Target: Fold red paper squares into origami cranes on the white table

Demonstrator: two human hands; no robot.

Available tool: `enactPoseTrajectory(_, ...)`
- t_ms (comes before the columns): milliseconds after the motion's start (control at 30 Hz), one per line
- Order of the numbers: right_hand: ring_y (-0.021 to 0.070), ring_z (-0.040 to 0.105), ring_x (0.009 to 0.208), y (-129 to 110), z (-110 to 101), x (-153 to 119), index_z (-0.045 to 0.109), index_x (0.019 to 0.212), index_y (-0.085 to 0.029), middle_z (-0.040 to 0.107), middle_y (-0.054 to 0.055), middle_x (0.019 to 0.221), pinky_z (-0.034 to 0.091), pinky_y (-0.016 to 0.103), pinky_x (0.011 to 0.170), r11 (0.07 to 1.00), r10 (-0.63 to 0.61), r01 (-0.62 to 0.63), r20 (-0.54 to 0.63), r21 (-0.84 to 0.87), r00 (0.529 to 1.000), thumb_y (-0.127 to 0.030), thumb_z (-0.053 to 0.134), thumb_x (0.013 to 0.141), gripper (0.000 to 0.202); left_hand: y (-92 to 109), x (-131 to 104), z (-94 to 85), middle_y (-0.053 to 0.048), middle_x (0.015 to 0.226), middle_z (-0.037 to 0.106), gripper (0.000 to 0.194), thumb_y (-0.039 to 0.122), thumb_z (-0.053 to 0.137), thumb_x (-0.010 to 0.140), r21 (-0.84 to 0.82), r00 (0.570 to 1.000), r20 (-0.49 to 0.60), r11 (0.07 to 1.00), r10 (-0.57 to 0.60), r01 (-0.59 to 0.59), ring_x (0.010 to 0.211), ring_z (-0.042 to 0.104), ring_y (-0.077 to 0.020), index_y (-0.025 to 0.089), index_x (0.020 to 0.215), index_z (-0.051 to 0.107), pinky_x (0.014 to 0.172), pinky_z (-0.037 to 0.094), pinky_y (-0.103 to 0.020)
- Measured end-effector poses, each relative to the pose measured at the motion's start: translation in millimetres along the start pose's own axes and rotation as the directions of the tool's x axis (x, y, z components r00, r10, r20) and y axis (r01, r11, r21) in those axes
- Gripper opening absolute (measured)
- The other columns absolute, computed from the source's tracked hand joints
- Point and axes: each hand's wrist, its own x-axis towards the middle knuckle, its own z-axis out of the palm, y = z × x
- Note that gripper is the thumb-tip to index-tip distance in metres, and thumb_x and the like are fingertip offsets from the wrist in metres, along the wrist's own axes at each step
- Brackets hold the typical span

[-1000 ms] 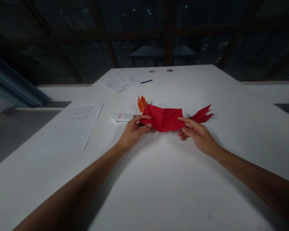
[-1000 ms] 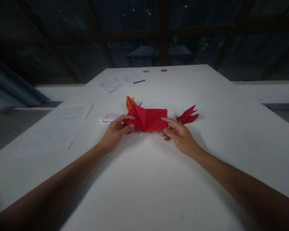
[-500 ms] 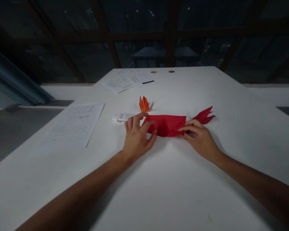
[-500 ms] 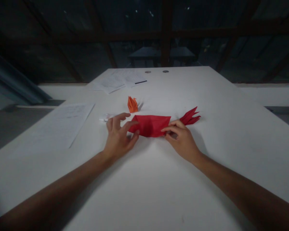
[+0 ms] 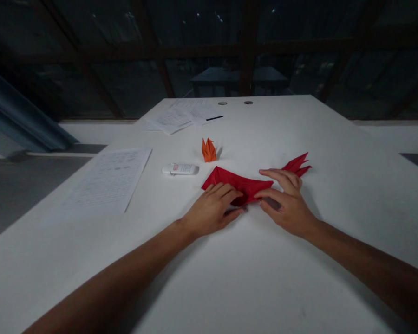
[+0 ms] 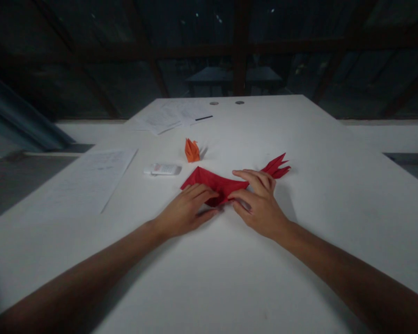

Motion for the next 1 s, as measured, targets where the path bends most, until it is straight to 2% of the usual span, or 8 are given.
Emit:
enactPoseTrajectory(167,0.0269,0.067,0.104,7,6,-2,0.064,0.11,-0.029,0.076,0.004,0.105,0.03,0.057,0.111,0.999,0.04,-0.04,0.017,0.008,0.999,-0.028,0.066,0.094,0.016,-2,-1,1.3,-0.011,0.107,0.069,0.025,0.028,0.051,0.1,-0.021,0.999,0.011,0.999,0.04,-0.04,0.101,0.062,-0.026,0.02,0.121,0.062,0.09,0.048,-0.04)
enactPoseTrajectory(333,0.0284,0.064,0.111,7,7,-1,0.063,0.112,-0.027,0.072,0.008,0.114,0.036,0.052,0.105,0.995,0.083,-0.085,-0.03,-0.05,0.996,-0.023,0.065,0.093,0.019,-2,-2,1.8,-0.01,0.108,0.068,0.049,0.023,0.049,0.1,-0.126,0.999,-0.04,0.992,-0.012,0.007,0.099,0.063,-0.0241,0.023,0.148,0.04,0.087,0.05,-0.037)
enactPoseTrajectory(500,0.027,0.064,0.111,5,8,-1,0.068,0.103,-0.028,0.07,0.005,0.121,0.035,0.052,0.103,0.998,0.043,-0.038,0.134,-0.042,0.99,-0.02,0.061,0.095,0.014,-4,0,1.2,-0.009,0.107,0.07,0.03,0.02,0.046,0.1,-0.08,0.997,0.016,0.994,0.08,-0.079,0.1,0.063,-0.0252,0.023,0.126,0.063,0.091,0.048,-0.04)
enactPoseTrajectory(600,0.0286,0.062,0.116,5,10,-1,0.062,0.121,-0.028,0.07,0.007,0.124,0.037,0.052,0.104,0.995,0.093,-0.096,0.167,0.007,0.982,-0.019,0.063,0.092,0.03,-4,-1,1.1,-0.01,0.105,0.069,0.029,0.021,0.048,0.099,-0.082,0.998,0.02,0.995,0.055,-0.053,0.1,0.063,-0.0253,0.022,0.125,0.061,0.09,0.048,-0.04)
enactPoseTrajectory(700,0.0293,0.062,0.117,8,11,0,0.051,0.136,-0.026,0.07,0.008,0.125,0.04,0.052,0.104,0.979,0.171,-0.184,0.134,0.089,0.976,-0.015,0.066,0.083,0.056,-3,-3,1.3,-0.009,0.107,0.067,0.05,0.024,0.056,0.095,-0.12,1.0,-0.007,0.993,-0.011,0.01,0.1,0.062,-0.0253,0.023,0.143,0.045,0.089,0.049,-0.04)
enactPoseTrajectory(800,0.027,0.066,0.103,11,9,2,0.064,0.113,-0.027,0.075,0.003,0.104,0.044,0.05,0.096,0.969,0.164,-0.189,0.157,0.16,0.974,-0.003,0.061,0.075,0.045,-2,-3,1.3,-0.011,0.119,0.065,0.063,0.03,0.065,0.09,-0.119,0.999,-0.01,0.992,-0.042,0.04,0.106,0.06,-0.0272,0.023,0.147,0.04,0.096,0.047,-0.043)
enactPoseTrajectory(900,0.0247,0.066,0.095,11,5,4,0.064,0.082,-0.025,0.074,0.001,0.09,0.044,0.047,0.092,0.975,0.086,-0.111,0.131,0.191,0.988,0.004,0.053,0.072,0.033,-1,-2,1.0,-0.012,0.127,0.063,0.053,0.036,0.068,0.088,-0.037,0.997,-0.026,0.997,-0.073,0.072,0.115,0.055,-0.0319,0.023,0.137,0.052,0.102,0.04,-0.049)
enactPoseTrajectory(1000,0.0247,0.065,0.096,8,2,3,0.063,0.088,-0.025,0.072,0.002,0.094,0.045,0.047,0.092,0.977,0.042,-0.051,0.052,0.205,0.998,0.003,0.053,0.078,0.032,-1,0,0.8,-0.011,0.127,0.064,0.042,0.039,0.068,0.089,0.003,0.993,-0.049,0.994,-0.106,0.106,0.118,0.053,-0.0328,0.024,0.127,0.06,0.1,0.038,-0.049)
